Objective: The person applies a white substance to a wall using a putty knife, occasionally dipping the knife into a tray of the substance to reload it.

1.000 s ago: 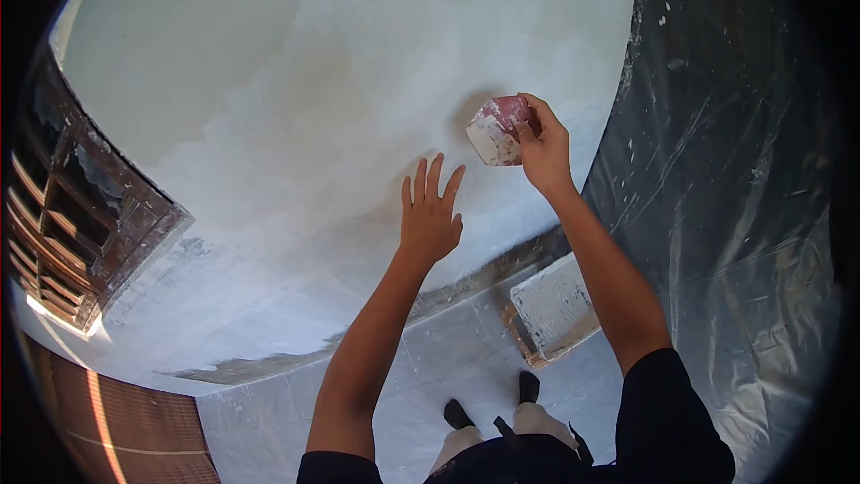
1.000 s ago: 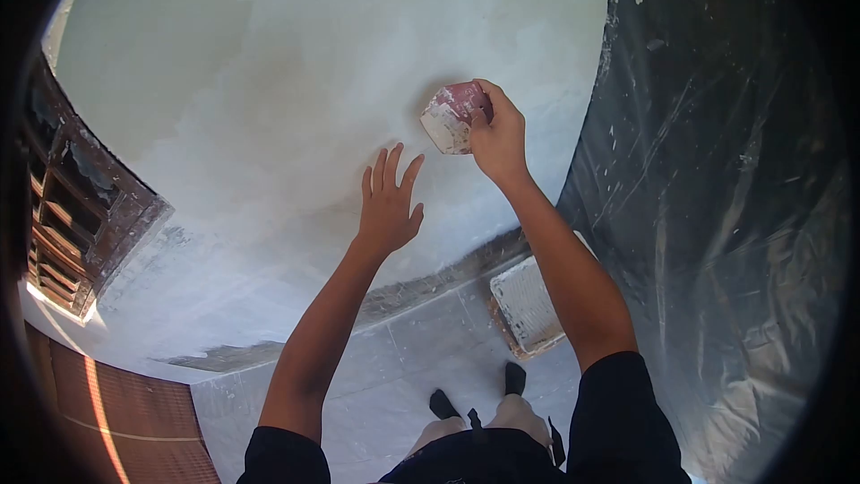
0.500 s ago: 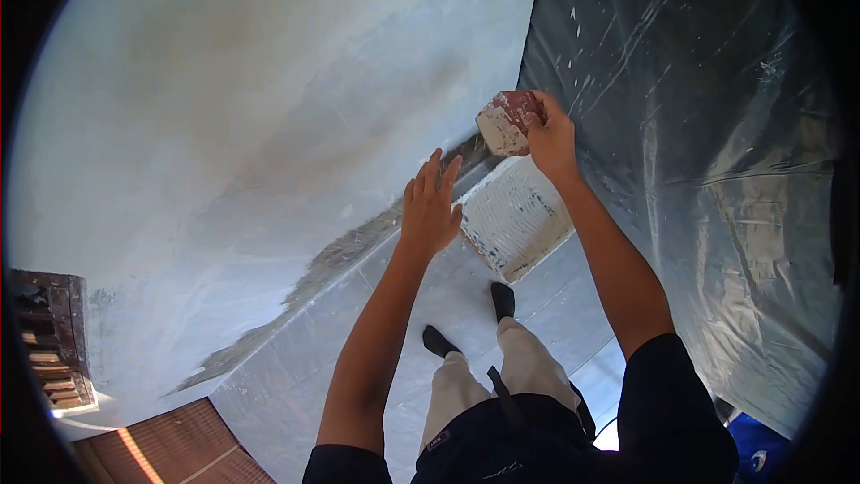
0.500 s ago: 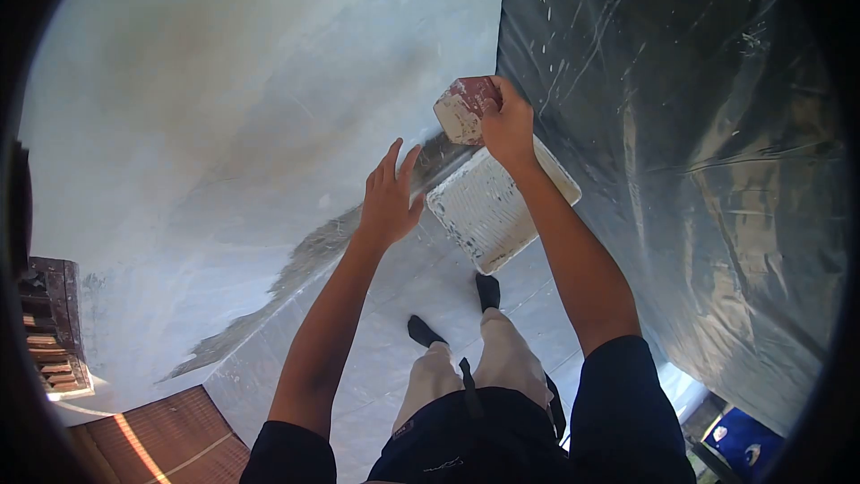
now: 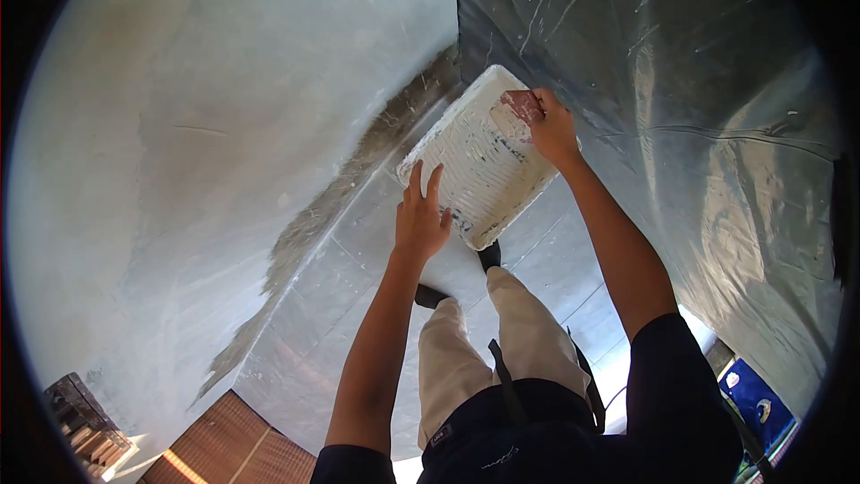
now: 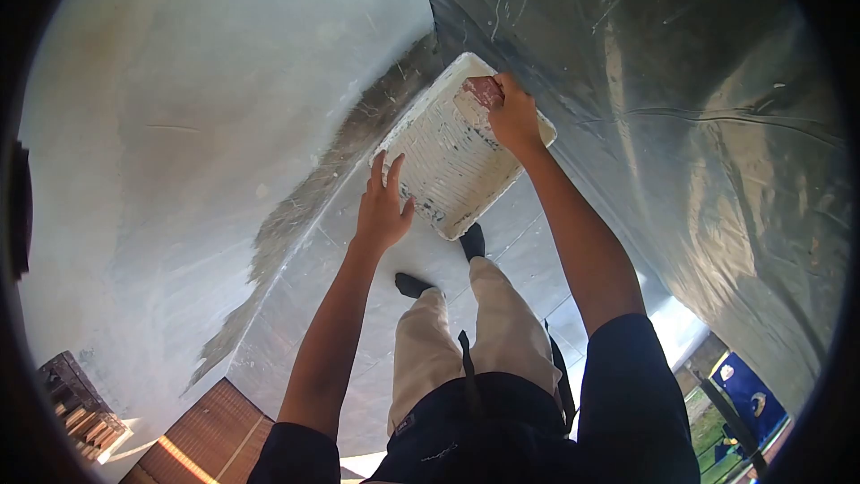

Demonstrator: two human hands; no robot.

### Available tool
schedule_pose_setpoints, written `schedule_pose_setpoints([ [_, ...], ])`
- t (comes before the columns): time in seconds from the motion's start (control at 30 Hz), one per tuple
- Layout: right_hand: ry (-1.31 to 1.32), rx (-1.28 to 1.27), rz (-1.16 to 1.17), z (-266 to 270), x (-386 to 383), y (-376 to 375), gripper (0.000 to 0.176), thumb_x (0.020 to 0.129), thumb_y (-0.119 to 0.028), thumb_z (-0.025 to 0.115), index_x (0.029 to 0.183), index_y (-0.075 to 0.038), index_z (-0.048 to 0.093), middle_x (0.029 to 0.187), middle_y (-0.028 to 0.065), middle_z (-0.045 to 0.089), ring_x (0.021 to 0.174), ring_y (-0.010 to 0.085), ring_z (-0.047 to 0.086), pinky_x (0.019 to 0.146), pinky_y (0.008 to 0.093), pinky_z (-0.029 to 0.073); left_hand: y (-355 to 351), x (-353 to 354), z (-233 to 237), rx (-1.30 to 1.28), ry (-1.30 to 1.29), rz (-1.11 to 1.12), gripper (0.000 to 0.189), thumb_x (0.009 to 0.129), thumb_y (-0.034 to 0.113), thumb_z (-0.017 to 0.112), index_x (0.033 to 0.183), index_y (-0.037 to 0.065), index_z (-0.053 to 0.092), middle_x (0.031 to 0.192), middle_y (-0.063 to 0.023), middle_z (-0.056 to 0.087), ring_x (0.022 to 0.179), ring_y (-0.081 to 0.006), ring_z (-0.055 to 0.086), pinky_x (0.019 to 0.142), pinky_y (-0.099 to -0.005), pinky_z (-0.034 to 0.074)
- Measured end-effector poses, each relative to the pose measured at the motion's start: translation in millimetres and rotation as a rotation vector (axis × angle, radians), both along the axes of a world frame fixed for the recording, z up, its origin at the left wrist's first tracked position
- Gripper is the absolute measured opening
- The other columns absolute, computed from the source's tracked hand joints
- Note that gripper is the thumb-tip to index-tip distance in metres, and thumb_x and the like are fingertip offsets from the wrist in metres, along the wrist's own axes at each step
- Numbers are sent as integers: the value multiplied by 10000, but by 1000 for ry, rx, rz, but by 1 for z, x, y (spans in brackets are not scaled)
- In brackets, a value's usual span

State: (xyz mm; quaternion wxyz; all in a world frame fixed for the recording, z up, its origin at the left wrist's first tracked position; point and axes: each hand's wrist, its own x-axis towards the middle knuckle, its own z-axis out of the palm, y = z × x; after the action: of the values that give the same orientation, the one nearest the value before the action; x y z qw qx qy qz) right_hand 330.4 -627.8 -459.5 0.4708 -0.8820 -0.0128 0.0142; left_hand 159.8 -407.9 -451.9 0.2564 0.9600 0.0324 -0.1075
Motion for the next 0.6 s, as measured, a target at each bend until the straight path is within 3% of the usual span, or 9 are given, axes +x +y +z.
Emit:
schedule_pose_setpoints([
  [0.3,80,-130,31,-66,3,-25,329,862,-23,520,1159,-98,639,1039,234,674,976,436,635,860,489,510,-17,-17,-63,-44,-29,66,841,801,77,678,1498,160,214,1535,-234,147,1390,-471,241,1082,-556,330],
  [0.43,86,-226,55,-88,9,-24,338,864,-28,521,1170,-108,641,1050,234,670,987,427,634,865,482,516,-20,-25,-85,-62,-59,126,849,811,73,670,1502,145,181,1536,-255,112,1394,-487,210,1098,-556,305],
  [0.53,16,-239,82,-107,15,-23,353,859,-21,522,1181,-109,636,1045,230,671,984,421,635,854,486,517,-26,-25,-101,-60,-99,222,842,798,77,675,1494,70,201,1537,-279,115,1397,-472,218,1112,-544,269],
  [0.6,13,-278,110,-105,11,-16,361,854,-13,520,1183,-107,635,1044,226,673,978,420,636,849,489,517,-26,-29,-105,-90,-83,272,872,833,61,653,1504,66,95,1526,-306,30,1399,-520,156,1123,-568,253],
])
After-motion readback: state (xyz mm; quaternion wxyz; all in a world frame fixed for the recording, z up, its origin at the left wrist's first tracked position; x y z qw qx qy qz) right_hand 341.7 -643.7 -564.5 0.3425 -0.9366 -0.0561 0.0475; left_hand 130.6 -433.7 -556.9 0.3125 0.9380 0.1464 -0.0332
